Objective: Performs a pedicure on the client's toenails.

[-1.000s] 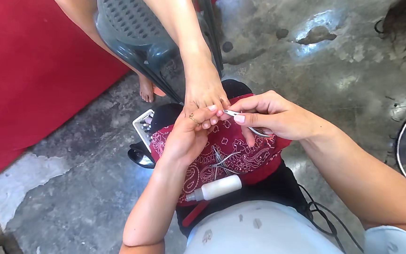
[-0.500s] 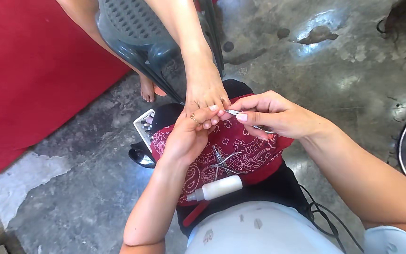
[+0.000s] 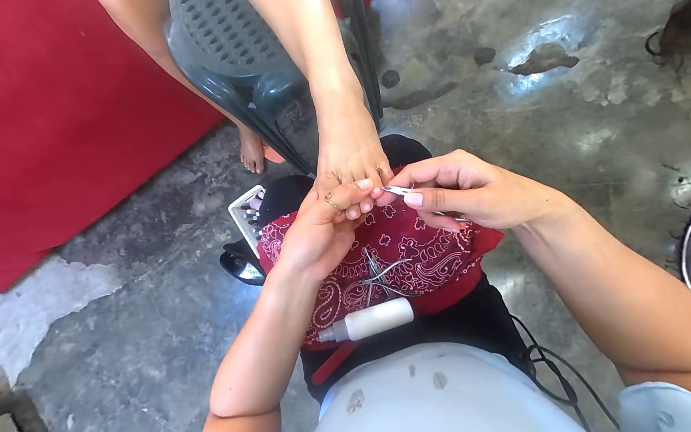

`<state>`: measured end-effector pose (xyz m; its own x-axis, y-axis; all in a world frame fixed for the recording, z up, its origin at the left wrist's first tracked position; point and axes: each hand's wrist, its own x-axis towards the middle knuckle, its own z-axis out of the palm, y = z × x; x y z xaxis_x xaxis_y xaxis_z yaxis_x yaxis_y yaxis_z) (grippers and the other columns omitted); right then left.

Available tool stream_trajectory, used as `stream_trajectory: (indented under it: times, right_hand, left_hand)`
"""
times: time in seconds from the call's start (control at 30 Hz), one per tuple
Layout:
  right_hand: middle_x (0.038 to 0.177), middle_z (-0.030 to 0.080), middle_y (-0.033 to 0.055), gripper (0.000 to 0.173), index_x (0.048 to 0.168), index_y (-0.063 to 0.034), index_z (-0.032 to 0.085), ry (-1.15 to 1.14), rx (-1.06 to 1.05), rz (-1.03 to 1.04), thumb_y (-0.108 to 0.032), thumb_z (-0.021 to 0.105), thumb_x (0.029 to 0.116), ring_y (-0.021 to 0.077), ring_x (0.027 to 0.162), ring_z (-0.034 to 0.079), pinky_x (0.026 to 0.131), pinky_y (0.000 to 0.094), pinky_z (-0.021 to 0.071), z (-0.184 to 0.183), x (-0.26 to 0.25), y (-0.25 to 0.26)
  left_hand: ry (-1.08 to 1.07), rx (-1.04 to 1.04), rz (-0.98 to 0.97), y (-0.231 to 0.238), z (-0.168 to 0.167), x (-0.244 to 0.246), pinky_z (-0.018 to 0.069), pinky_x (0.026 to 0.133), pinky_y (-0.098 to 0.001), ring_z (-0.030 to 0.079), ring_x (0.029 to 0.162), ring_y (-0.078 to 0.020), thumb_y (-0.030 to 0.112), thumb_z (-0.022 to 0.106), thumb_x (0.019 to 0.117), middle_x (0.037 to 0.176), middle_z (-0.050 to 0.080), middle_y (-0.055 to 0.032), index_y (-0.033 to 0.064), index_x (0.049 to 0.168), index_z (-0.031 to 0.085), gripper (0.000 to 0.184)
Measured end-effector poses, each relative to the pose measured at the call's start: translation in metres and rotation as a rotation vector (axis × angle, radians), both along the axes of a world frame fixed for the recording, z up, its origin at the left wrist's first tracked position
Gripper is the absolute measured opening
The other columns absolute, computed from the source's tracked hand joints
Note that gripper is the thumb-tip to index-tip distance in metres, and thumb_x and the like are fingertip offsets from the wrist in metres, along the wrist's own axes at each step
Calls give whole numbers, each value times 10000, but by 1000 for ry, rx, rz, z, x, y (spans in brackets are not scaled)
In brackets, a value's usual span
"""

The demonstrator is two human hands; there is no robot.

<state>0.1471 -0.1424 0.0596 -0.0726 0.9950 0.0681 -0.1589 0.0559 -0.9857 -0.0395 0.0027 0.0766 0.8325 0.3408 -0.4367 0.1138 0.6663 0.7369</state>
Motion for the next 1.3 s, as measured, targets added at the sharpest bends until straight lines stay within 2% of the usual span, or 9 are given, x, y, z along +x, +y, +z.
stream_trajectory:
  times: [0.23, 0.33, 0.43, 0.53, 0.6, 0.7, 0.83, 0.93, 1.3]
  right_hand:
    - [741, 658, -3, 252, 1176, 69, 659, -86, 66, 14, -54, 470, 1064, 7, 536, 562, 489, 146, 500, 0, 4, 5]
    - [634, 545, -51, 249, 1045, 36, 679, -127, 112, -47, -91, 467, 1068, -21, 478, 469, 428, 129, 411, 3, 8, 10]
    - [591, 511, -76, 263, 928, -44, 618, 121, 223, -121, -129, 418, 1075, -35, 451, 435, 410, 122, 374, 12, 6, 18]
    - [558, 509, -63, 259, 943, -44, 633, 360, 240, -62, -159, 430, 1056, -8, 440, 456, 419, 161, 409, 19, -16, 29]
    - [583, 498, -65, 261, 958, -64, 605, 377, 241, -213, -158, 394, 1081, 5, 463, 442, 438, 170, 393, 20, -29, 39]
    - [711, 552, -43, 212, 1039, -90, 540, 291, 335, -459, -142, 347, 1108, 37, 567, 484, 530, 198, 444, 23, -17, 50]
    - [619, 570, -52, 267, 978, -16, 648, 124, 178, -145, -112, 415, 1067, -7, 473, 490, 436, 151, 428, 20, 5, 34]
    - [630, 559, -48, 291, 1087, 40, 670, 100, -18, 95, -86, 408, 1076, -22, 456, 458, 406, 128, 393, 6, 7, 21]
    - [655, 585, -32, 272, 1170, 31, 678, -71, -151, 123, -79, 448, 1076, -9, 494, 501, 445, 122, 427, 20, 13, 12]
  left_hand:
    - [-2, 15, -6, 0, 0, 0, 524, 706, -219, 573, 673, -32, 138, 598, 947, 726, 580, 54, 190, 945, 629, 60]
    - [-6, 9, -16, 0, 0, 0, 522, 701, -216, 577, 683, -34, 137, 591, 951, 749, 594, 48, 187, 966, 637, 69]
    - [-17, -2, -29, -1, -1, 1, 515, 696, -203, 582, 699, -30, 138, 577, 958, 783, 615, 45, 196, 996, 634, 90]
    - [-38, -10, -18, -1, -1, 1, 508, 695, -215, 561, 673, -32, 138, 591, 951, 733, 575, 63, 210, 935, 620, 79]
    - [-51, -18, -7, 0, -2, 2, 519, 703, -225, 557, 655, -32, 134, 592, 952, 697, 547, 69, 209, 911, 610, 87]
    - [-42, -27, -24, 3, -3, -2, 517, 693, -204, 589, 697, -29, 138, 585, 956, 775, 618, 49, 204, 994, 635, 91]
    - [-74, -68, -38, 7, -7, -4, 535, 719, -215, 611, 712, -40, 124, 584, 946, 776, 626, 37, 185, 984, 640, 92]
    - [-121, -80, -48, 9, -11, -5, 538, 729, -220, 589, 672, -33, 117, 586, 952, 724, 586, 52, 181, 987, 616, 79]
    - [-58, -41, -25, 7, -8, -5, 542, 734, -239, 583, 661, -39, 104, 579, 947, 694, 565, 55, 173, 918, 617, 84]
